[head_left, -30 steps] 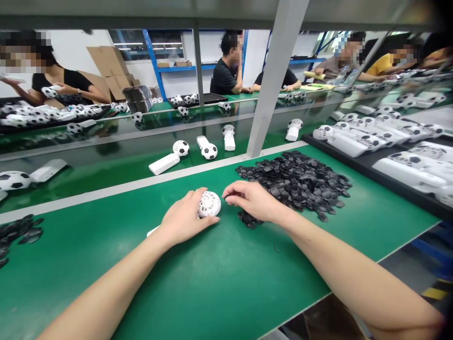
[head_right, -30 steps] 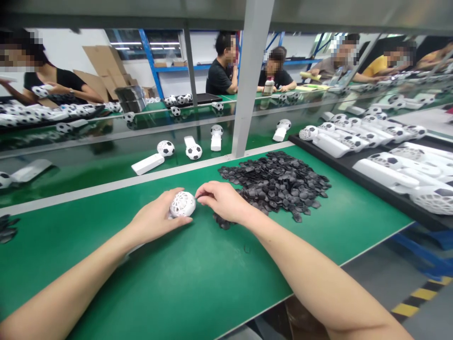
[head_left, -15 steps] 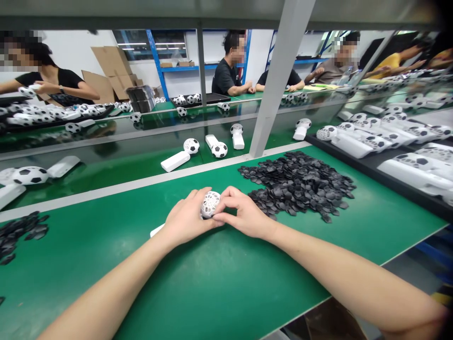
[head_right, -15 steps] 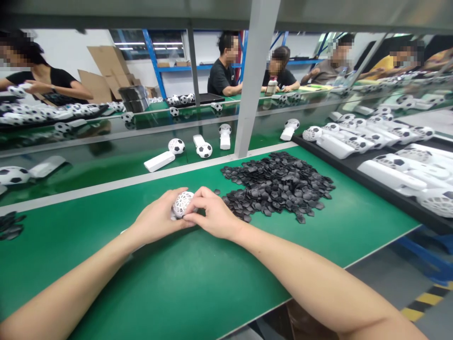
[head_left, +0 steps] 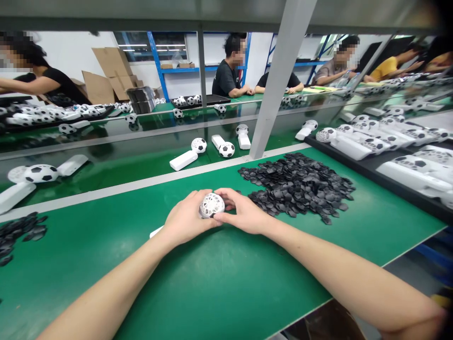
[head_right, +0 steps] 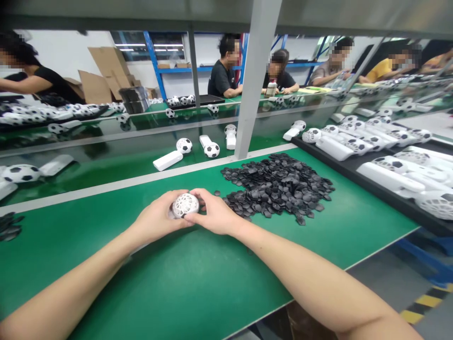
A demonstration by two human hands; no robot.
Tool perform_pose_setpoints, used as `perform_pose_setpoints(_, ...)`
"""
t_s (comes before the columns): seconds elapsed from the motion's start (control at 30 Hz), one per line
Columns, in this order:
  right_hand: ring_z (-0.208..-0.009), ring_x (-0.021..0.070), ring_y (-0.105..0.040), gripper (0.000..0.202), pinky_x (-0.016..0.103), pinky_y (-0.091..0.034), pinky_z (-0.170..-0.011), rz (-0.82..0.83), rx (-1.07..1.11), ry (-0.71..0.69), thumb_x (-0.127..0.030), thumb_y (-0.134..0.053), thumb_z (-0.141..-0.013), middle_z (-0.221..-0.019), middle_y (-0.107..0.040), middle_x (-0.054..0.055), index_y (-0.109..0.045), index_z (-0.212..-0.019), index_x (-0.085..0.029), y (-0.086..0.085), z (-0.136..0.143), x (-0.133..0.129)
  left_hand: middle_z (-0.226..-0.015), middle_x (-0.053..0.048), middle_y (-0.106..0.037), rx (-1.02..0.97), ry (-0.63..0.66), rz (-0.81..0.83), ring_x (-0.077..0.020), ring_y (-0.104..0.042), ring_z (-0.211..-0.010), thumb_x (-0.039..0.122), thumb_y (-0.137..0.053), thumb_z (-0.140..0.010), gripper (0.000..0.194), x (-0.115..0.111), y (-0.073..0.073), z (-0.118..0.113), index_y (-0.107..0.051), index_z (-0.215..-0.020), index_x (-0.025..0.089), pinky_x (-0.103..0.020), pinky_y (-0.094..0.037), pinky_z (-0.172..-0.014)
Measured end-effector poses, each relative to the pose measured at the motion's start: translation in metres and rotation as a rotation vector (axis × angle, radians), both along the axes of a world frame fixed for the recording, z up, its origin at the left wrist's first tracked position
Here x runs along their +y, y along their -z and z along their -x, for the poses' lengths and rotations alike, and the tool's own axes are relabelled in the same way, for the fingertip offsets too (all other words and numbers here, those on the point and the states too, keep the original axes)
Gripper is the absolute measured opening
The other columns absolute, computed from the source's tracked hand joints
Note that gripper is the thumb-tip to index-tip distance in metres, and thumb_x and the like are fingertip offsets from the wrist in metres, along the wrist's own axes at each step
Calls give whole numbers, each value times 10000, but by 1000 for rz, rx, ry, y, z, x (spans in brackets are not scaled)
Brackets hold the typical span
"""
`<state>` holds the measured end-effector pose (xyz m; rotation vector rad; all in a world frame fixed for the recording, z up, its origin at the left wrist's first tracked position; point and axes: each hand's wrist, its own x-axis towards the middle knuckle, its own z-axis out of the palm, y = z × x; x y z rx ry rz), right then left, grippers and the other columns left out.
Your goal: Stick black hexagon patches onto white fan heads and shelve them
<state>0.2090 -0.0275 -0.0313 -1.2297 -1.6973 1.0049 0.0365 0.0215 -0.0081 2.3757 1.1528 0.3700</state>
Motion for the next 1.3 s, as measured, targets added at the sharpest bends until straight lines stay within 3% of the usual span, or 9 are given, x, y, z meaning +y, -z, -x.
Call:
perform_pose_setpoints(0.13,-994,170,-533,493,337,-451,-880,-39,-45,12,-217,-642,-716,-1148,-522,50,-431,-1161,-200,-3,2,-1,-1120,-22,-540,-14,11,-6,-256,-516,-1018,490,-653,-629,624,-1,0,1,-442,-1177,279,-348,-454,-777)
perform_pose_setpoints(0.37,-945,156,-552,424,314,-461,-831,-76,-95,23,-246,-627,-745,-1078,-566,55,-466,-1131,-184,-7,-5,3,-1098,-40,-543,25,32,-10,-248,-552,-949,491,-613,-667,593,-2,-2,2,-441,-1187,264,-352,-451,-783)
perform_pose_setpoints(0.43,-908,156,-557,330,310,-467,-793,-99,-170,119,-282,-604,-771,-1038,-569,58,-519,-1074,-180,-13,-19,8,-1173,-49,-515,41,49,6,-264,-528,-1014,479,-629,-653,650,-1,-2,3,-406,-1223,261,-369,-435,-833)
perform_pose_setpoints(0.5,-839,157,-556,202,310,-465,-747,-164,-331,308,-277,-592,-780,-963,-564,51,-582,-957,-181,-19,-35,13,-1234,-61,-488,65,44,23,-279,-503,-1068,425,-643,-640,689,1,-2,4,-371,-1249,248,-383,-422,-864)
perform_pose_setpoints(0.6,-746,155,-548,52,312,-450,-724,-167,-614,449,-220,-608,-763,-843,-553,36,-627,-801,-190,-23,-52,17,-1201,-50,-527,96,60,22,-271,-524,-1040,295,-598,-653,613,2,-5,5,-388,-1227,242,-373,-427,-842)
perform_pose_setpoints(0.8,-848,204,-553,85,314,-437,-726,-70,-750,382,-229,-634,-754,-894,-580,61,-656,-834,-215,-13,-48,21,-1150,-37,-542,170,167,-172,-263,-468,-1054,90,-437,-667,638,3,-9,6,-390,-1271,291,-404,-377,-845)
perform_pose_setpoints(1.03,-686,142,-562,61,259,-438,-631,-56,-634,301,-131,-609,-753,-749,-600,15,-602,-800,-170,-11,-46,23,-1222,-5,-529,119,211,-201,-230,-444,-1114,14,-370,-663,671,7,-3,8,-387,-1277,283,-400,-325,-914)
perform_pose_setpoints(1.3,-795,120,-570,77,238,-437,-741,-242,-299,-65,-162,-545,-821,-850,-624,1,-608,-859,-185,-33,-24,0,-1248,14,-513,93,233,-187,-218,-456,-1113,40,-370,-681,643,7,-3,8,-381,-1270,299,-400,-314,-927)
